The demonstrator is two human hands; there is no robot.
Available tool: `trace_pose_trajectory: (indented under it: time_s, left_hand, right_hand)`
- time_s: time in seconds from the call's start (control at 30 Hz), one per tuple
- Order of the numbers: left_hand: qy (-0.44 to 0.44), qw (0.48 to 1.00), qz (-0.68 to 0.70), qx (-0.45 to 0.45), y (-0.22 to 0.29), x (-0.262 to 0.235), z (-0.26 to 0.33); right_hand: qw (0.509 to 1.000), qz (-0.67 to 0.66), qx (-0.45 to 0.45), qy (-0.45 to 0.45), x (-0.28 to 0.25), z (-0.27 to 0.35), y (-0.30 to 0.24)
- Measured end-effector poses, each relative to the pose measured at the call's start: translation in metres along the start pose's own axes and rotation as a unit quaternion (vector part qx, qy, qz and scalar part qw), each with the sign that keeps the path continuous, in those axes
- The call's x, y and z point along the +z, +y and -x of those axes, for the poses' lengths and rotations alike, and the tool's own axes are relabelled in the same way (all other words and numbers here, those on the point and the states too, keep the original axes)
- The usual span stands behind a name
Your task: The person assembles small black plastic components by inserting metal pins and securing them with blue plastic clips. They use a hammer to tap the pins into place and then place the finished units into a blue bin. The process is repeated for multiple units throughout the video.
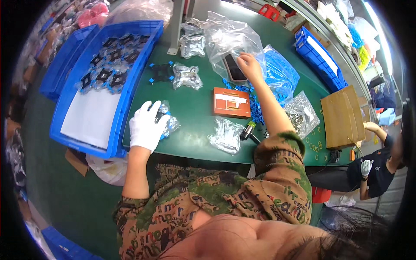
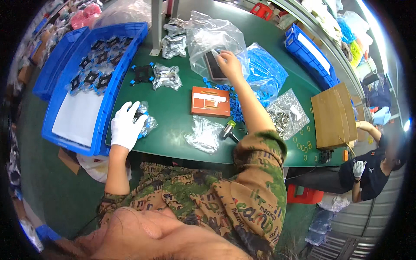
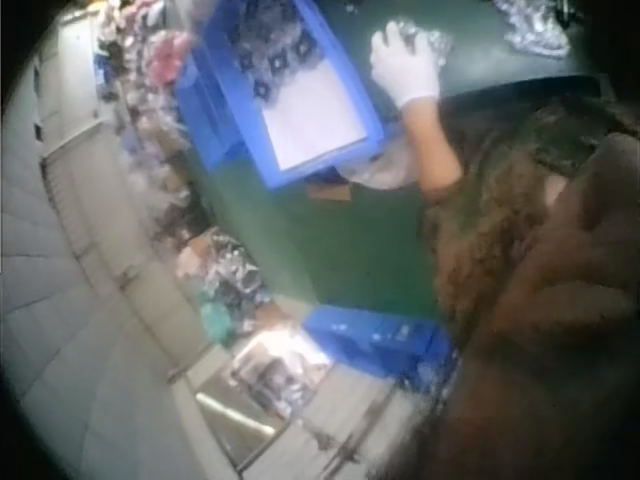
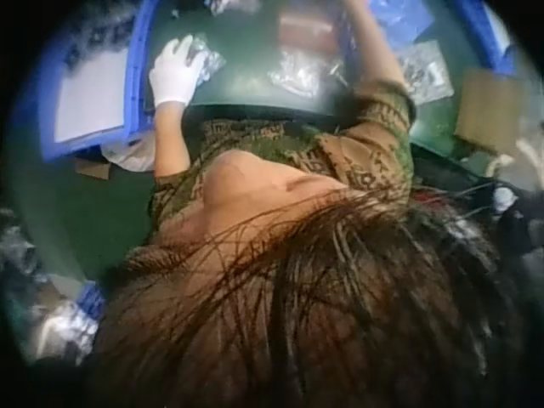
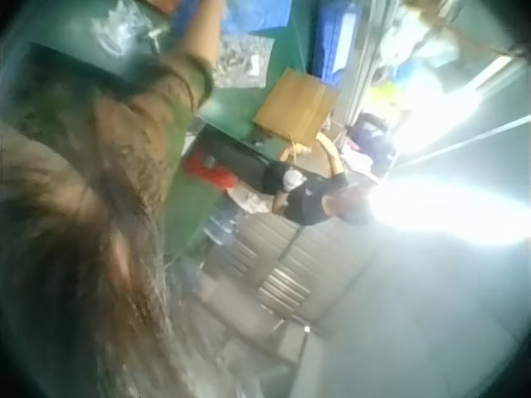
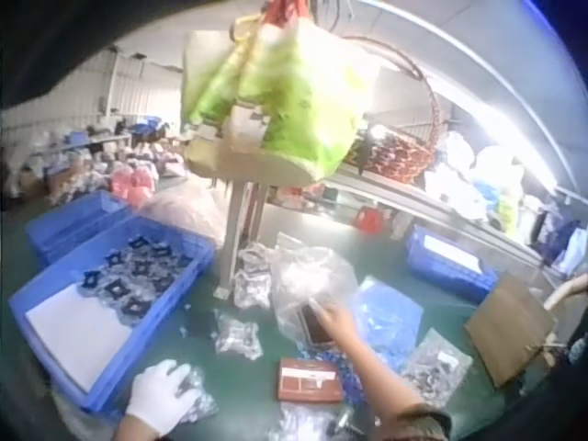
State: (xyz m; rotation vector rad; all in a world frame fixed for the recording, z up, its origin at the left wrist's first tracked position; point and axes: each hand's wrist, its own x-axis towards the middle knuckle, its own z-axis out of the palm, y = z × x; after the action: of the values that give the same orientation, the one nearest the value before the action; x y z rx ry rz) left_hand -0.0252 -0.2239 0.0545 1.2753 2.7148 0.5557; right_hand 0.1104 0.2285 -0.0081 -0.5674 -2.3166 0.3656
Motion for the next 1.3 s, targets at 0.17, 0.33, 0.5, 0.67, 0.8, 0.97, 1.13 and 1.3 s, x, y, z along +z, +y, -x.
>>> trace_pose_trajectory:
  time_s: [0.17, 0.33, 0.5, 0.67, 0.8, 0.97, 1.13, 1.3]
  left_hand:
    - [0.039, 0.999, 0.004, 0.023, -0.026, 0.032, -0.001]
    - [0.238, 0.945, 0.217, 0.049, -0.061, 0.044, -0.004]
    - [0.360, 0.880, 0.286, 0.119, -0.062, 0.008, 0.008]
    - [0.218, 0.949, 0.081, 0.213, -0.063, 0.006, 0.011]
    - [0.164, 0.967, -0.008, 0.197, -0.069, 0.018, 0.019]
    - [0.147, 0.975, -0.027, 0.164, -0.066, 0.014, 0.031]
    - [0.112, 0.985, -0.057, 0.122, -0.054, 0.000, 0.038]
    - [0.160, 0.973, 0.004, 0.169, -0.049, 0.004, 0.035]
  right_hand:
    - [0.904, -0.371, 0.192, -0.086, -0.043, 0.042, -0.132]
    - [0.935, -0.208, -0.256, -0.129, -0.005, 0.072, -0.252]
    - [0.875, -0.084, -0.421, -0.225, 0.030, 0.101, -0.290]
    - [0.865, -0.053, -0.424, -0.263, 0.024, 0.109, -0.291]
    - [0.879, -0.061, -0.402, -0.247, 0.015, 0.114, -0.275]
    - [0.911, -0.056, -0.334, -0.235, 0.018, 0.121, -0.256]
    - [0.923, -0.005, -0.314, -0.223, 0.027, 0.117, -0.252]
    - [0.922, -0.010, -0.310, -0.230, 0.030, 0.116, -0.259]
